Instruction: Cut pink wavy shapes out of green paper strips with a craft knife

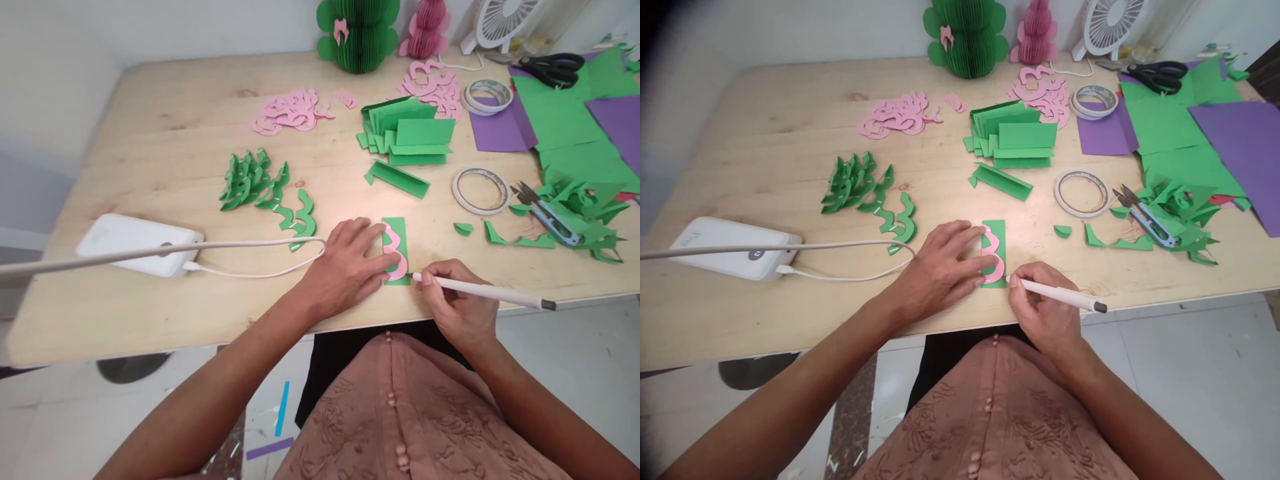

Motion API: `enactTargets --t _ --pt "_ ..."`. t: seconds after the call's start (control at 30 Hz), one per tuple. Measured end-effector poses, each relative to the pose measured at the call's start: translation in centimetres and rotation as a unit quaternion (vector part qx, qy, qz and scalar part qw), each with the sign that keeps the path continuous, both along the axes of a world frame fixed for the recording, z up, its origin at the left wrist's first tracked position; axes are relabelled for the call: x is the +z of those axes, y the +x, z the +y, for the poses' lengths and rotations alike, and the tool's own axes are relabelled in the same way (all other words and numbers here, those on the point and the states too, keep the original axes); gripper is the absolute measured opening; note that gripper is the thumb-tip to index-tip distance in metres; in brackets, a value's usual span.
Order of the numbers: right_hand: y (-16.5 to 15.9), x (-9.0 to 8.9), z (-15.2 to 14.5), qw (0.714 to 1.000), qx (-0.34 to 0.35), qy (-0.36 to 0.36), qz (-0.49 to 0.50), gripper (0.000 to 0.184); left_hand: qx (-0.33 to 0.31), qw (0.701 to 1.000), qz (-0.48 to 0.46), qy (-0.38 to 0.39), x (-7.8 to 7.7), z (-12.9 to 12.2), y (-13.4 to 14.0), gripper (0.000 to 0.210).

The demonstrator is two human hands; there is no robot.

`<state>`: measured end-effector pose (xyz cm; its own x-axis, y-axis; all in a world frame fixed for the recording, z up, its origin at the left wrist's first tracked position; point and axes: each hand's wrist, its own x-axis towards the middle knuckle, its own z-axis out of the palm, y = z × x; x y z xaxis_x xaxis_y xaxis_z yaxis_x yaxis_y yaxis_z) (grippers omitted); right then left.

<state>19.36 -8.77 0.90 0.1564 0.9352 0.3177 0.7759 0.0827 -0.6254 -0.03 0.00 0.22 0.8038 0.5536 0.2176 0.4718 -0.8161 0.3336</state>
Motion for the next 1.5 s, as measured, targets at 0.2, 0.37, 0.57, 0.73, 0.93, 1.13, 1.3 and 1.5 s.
enactTargets --t 0.2,0.37,0.57,0.73,0.93,1.13,1.3,1.5 --pt "-0.05 -0.02 -0.02 1.0 0.006 0.009 -0.012 0.011 0.0 1.0 0.005 -0.002 0.01 -0.01 -0.03 0.027" --pt "0.06 0.01 -0.08 1.0 0.015 0.003 0.0 0.011 0.001 1.0 0.002 -0.001 -0.01 -0.01 -0.03 0.026" --pt "0.25 0.48 -0.34 0.998 0.002 -0.011 0.055 0.013 0.0 1.0 0.005 0.002 0.06 0.0 -0.01 0.026" --pt "-0.31 0.68 -0.65 0.999 0.007 -0.023 0.04 0.011 0.002 1.0 0.004 0.006 0.06 0.02 -0.01 0.026" --pt "-0.62 0.24 -0.77 1.0 0.011 -0.002 -0.008 0.009 0.001 1.0 0.006 0.009 -0.06 0.04 -0.01 0.026" --pt "-0.55 0.22 -0.67 0.999 0.028 0.006 -0.022 0.009 0.001 1.0 0.0 0.013 -0.09 0.04 -0.02 0.025" --pt "-0.62 0.21 -0.55 0.999 0.04 0.007 -0.018 0.01 0.001 1.0 0.005 0.006 0.02 0.01 -0.01 0.026" --pt "-0.69 0.26 -0.48 0.999 0.04 0.013 -0.032 0.011 0.001 1.0 0.002 0.003 0.02 0.01 0.02 0.026"
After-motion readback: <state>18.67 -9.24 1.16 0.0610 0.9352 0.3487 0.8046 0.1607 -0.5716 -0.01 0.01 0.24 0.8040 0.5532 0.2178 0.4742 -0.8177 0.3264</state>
